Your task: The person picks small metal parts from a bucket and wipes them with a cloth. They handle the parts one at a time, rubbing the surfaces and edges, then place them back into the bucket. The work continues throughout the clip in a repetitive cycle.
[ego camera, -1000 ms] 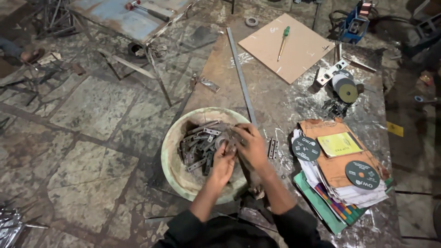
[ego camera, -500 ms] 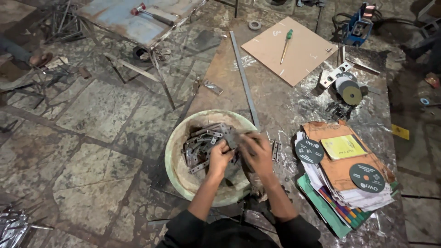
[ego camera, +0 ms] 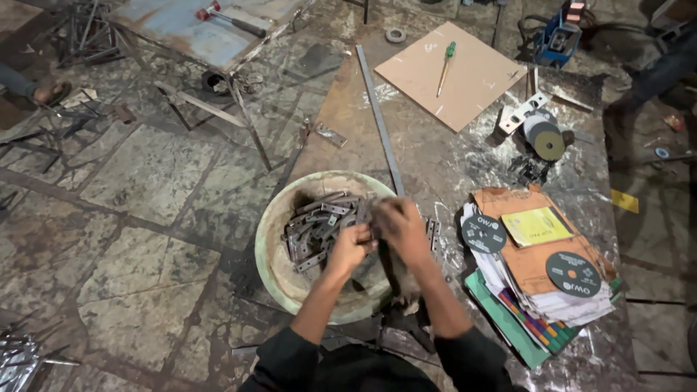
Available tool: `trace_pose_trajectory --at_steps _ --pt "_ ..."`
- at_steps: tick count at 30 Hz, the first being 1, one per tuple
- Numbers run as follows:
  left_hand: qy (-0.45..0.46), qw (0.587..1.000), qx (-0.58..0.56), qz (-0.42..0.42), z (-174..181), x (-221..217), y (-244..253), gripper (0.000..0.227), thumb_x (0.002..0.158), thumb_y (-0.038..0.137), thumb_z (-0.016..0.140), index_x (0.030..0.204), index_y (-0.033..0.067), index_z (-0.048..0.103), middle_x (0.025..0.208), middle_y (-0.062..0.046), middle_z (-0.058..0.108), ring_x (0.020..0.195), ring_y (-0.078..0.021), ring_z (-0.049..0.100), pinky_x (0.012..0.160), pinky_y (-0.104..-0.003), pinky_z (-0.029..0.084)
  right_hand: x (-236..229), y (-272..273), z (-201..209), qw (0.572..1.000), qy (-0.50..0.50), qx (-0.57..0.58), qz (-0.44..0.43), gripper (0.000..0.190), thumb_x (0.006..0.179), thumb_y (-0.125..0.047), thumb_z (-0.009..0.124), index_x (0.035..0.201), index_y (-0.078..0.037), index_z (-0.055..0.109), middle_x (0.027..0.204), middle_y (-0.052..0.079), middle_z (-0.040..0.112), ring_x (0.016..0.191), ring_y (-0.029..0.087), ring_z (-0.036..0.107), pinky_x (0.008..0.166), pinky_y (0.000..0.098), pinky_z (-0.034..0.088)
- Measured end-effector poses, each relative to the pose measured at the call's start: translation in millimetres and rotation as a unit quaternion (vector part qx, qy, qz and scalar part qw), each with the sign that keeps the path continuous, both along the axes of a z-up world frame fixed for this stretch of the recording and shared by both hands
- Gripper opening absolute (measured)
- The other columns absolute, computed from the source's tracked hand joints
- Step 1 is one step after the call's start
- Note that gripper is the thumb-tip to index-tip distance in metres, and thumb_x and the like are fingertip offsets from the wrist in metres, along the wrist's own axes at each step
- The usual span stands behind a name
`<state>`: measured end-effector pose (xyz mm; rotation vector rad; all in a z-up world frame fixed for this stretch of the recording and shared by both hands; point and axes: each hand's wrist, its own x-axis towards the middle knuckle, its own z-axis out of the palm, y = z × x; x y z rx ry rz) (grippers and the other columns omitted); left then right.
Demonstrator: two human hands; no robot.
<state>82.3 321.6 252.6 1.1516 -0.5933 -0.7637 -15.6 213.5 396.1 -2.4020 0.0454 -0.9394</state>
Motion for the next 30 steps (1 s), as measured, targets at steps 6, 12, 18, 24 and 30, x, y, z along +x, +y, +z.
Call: trace_pose_trajectory --at_steps 6,12,18,24,30 --pt "0.089 0.996 -0.002 0.011 38.7 -3.8 9.2 0.047 0.080 -0.018 0.053 0.120 0.0034 0.068 0.107 -0.001 0.075 0.096 -0.0097 0.068 0.081 -0.023 0.052 -8.8 7.0 7.1 0.999 0.017 0.000 -0.034 0.031 0.086 -0.005 0.077 0.117 -0.007 0.074 0.115 0.013 0.067 0.107 0.033 0.066 0.091 0.0408 0.054" --pt "-0.123 0.991 0.049 0.031 -31.4 -19.2 -6.4 0.043 0.077 -0.019 0.063 0.116 -0.0005 0.067 0.107 -0.005 0.076 0.100 -0.0149 0.071 0.086 -0.027 0.055 -9.6 11.7 9.3 0.996 0.042 0.042 -0.068 0.033 0.083 -0.006 0.076 0.116 -0.008 0.074 0.115 0.014 0.067 0.106 0.033 0.067 0.090 0.0408 0.054" --pt "-0.011 0.997 0.027 0.078 -1.7 -24.6 -7.7 0.045 0.075 -0.020 0.059 0.116 -0.0055 0.069 0.105 -0.009 0.077 0.097 -0.0195 0.071 0.085 -0.030 0.055 -13.7 4.4 13.7 0.998 0.023 0.011 -0.053 0.036 0.083 -0.003 0.075 0.119 -0.008 0.073 0.118 0.015 0.067 0.110 0.035 0.065 0.093 0.0406 0.053" --pt "-0.136 0.980 0.080 0.125 -69.8 -15.8 -23.6 0.044 0.079 -0.019 0.059 0.121 -0.0071 0.065 0.112 -0.014 0.076 0.104 -0.0200 0.072 0.090 -0.031 0.056 -19.3 0.5 -13.6 0.997 0.072 0.016 -0.023 0.037 0.079 -0.003 0.076 0.115 -0.008 0.075 0.115 0.015 0.067 0.106 0.034 0.067 0.090 0.0408 0.054" --pt "-0.078 0.997 -0.004 0.021 -21.7 -31.3 -20.6 0.065 0.076 -0.024 0.055 0.139 -0.0063 0.059 0.127 -0.017 0.073 0.117 -0.0210 0.069 0.098 -0.032 0.054 2.9 -30.1 10.2 0.988 -0.014 0.053 -0.141 0.032 0.085 -0.002 0.074 0.117 -0.007 0.075 0.115 0.014 0.068 0.106 0.033 0.068 0.091 0.0392 0.055"
